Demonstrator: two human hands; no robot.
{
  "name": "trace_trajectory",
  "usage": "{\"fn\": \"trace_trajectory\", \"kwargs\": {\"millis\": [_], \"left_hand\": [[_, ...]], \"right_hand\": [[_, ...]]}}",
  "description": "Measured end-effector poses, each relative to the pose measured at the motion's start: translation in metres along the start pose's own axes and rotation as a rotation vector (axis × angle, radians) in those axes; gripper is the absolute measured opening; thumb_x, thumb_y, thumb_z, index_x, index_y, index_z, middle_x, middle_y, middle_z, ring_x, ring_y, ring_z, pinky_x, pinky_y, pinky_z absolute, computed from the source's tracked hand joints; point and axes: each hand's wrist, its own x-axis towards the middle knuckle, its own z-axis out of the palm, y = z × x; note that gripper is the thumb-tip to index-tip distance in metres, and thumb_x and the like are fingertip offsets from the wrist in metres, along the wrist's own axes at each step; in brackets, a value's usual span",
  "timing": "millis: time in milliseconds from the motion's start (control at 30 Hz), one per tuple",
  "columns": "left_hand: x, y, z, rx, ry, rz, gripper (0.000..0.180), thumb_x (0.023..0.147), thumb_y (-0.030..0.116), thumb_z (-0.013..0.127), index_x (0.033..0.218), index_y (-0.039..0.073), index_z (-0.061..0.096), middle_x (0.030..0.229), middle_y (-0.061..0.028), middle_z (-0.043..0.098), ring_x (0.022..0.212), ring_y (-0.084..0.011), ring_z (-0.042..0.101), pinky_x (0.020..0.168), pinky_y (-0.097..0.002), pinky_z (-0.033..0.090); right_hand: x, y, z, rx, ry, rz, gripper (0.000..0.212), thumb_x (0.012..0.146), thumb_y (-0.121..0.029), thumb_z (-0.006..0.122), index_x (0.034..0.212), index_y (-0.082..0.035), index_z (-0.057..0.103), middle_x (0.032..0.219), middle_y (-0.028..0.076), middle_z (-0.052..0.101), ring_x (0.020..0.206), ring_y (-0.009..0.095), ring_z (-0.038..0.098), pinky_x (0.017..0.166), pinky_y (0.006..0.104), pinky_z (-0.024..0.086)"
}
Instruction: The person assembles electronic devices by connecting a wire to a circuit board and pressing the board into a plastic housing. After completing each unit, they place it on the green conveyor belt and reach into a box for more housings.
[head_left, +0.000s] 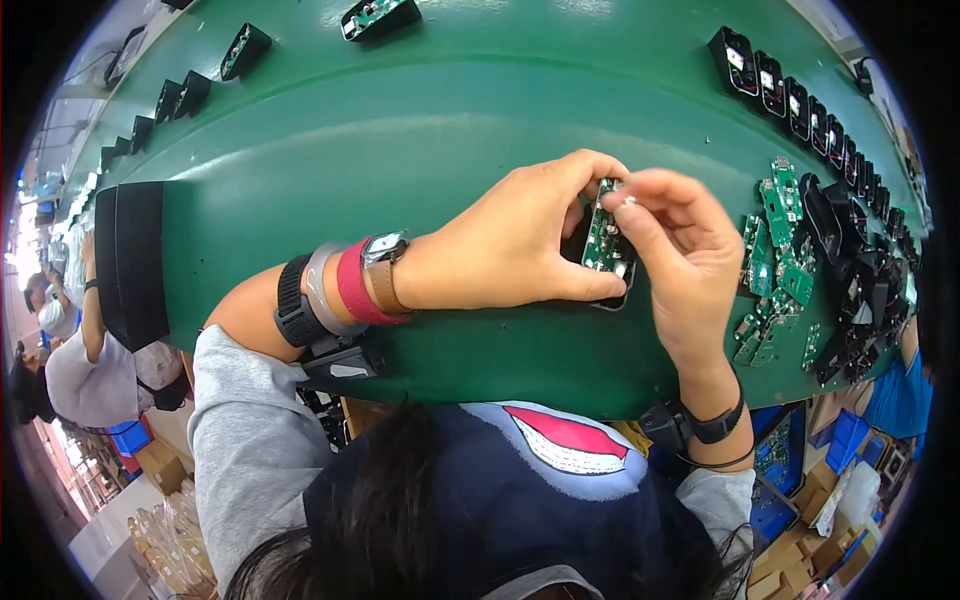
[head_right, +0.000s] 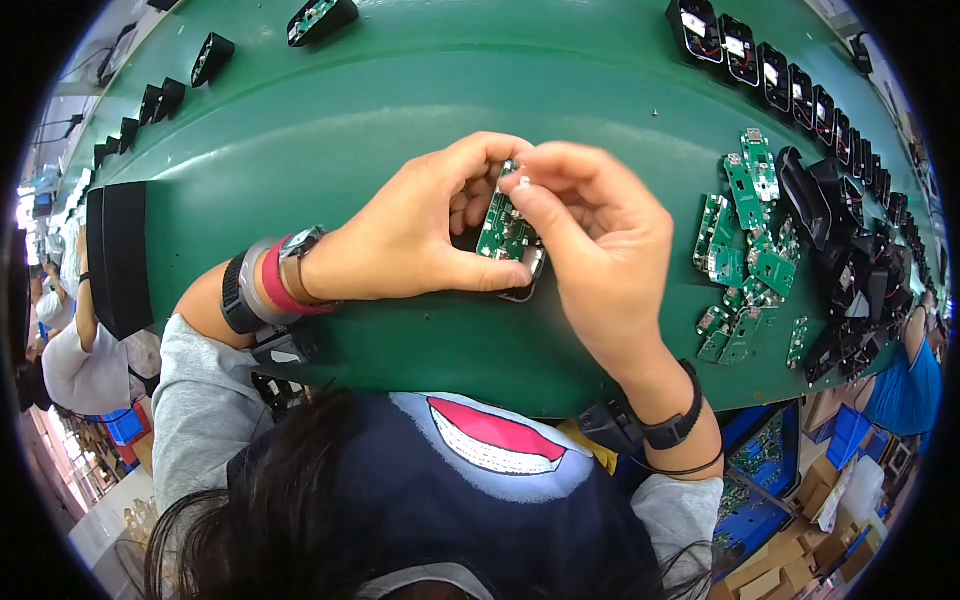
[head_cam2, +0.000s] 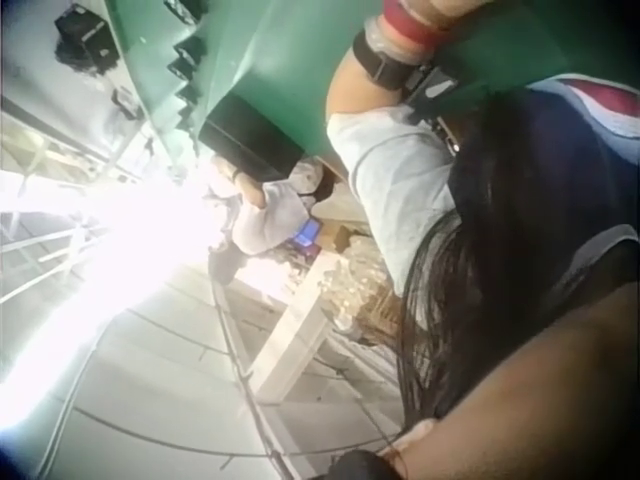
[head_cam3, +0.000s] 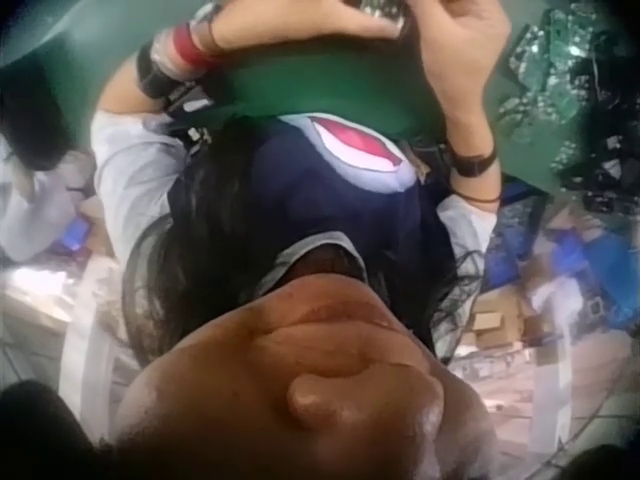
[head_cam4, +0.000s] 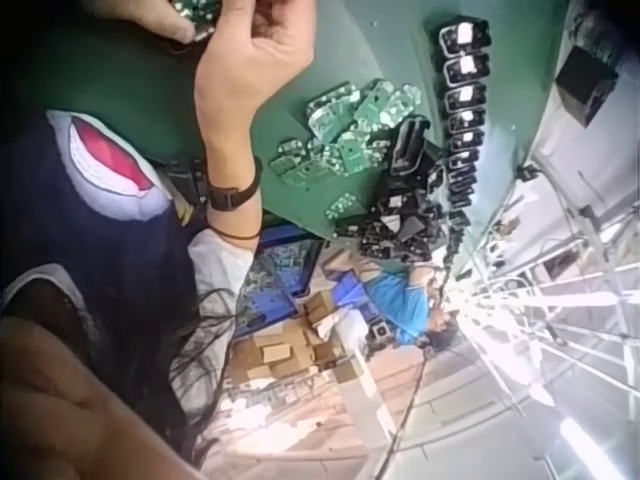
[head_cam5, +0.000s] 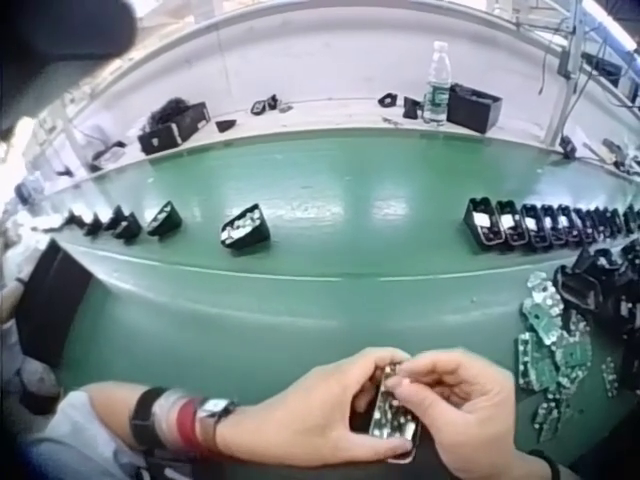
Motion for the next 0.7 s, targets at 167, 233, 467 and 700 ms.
{"fn": "trace_trajectory", "kwargs": {"millis": [167,233,467,700], "left_hand": [[-0.003,0.000,-0.004,-0.130,-0.013,-0.090,0.076,0.065,0.016,0.087,0.127,0.000,0.047,0.082,0.0027,0.049,0.058,-0.0020,0.037,0.051,-0.0182,0.032],[-0.002,0.000,-0.005,-0.123,-0.038,-0.100,0.077,0.064,0.015,0.088,0.127,0.000,0.047,0.082,0.0031,0.048,0.056,-0.0012,0.035,0.050,-0.0177,0.030],[-0.003,-0.004,-0.004,-0.088,-0.007,-0.060,0.081,0.059,0.019,0.092,0.126,0.001,0.050,0.079,0.0042,0.044,0.055,-0.0012,0.032,0.050,-0.0178,0.029],[0.000,-0.009,0.000,0.157,0.161,0.211,0.082,0.056,0.021,0.091,0.127,0.003,0.053,0.078,0.0005,0.044,0.056,-0.0054,0.034,0.053,-0.0199,0.033]], "right_hand": [[-0.009,-0.002,-0.015,-0.370,-0.030,-0.081,0.009,0.084,0.006,0.065,0.092,0.004,0.065,0.090,0.007,0.066,0.087,0.014,0.063,0.078,0.0233,0.048],[-0.004,-0.002,-0.017,-0.537,-0.089,-0.212,0.010,0.081,0.007,0.066,0.089,0.002,0.066,0.089,0.008,0.066,0.083,0.014,0.060,0.072,0.0234,0.047],[-0.004,-0.005,-0.010,-0.739,-0.103,-0.333,0.015,0.074,0.009,0.067,0.085,-0.002,0.065,0.083,0.008,0.064,0.077,0.021,0.059,0.065,0.0280,0.047],[-0.005,-0.008,-0.008,-0.823,-0.103,-0.462,0.041,0.076,0.009,0.068,0.111,-0.001,0.051,0.085,0.007,0.066,0.080,0.017,0.062,0.069,0.0265,0.049]]}}
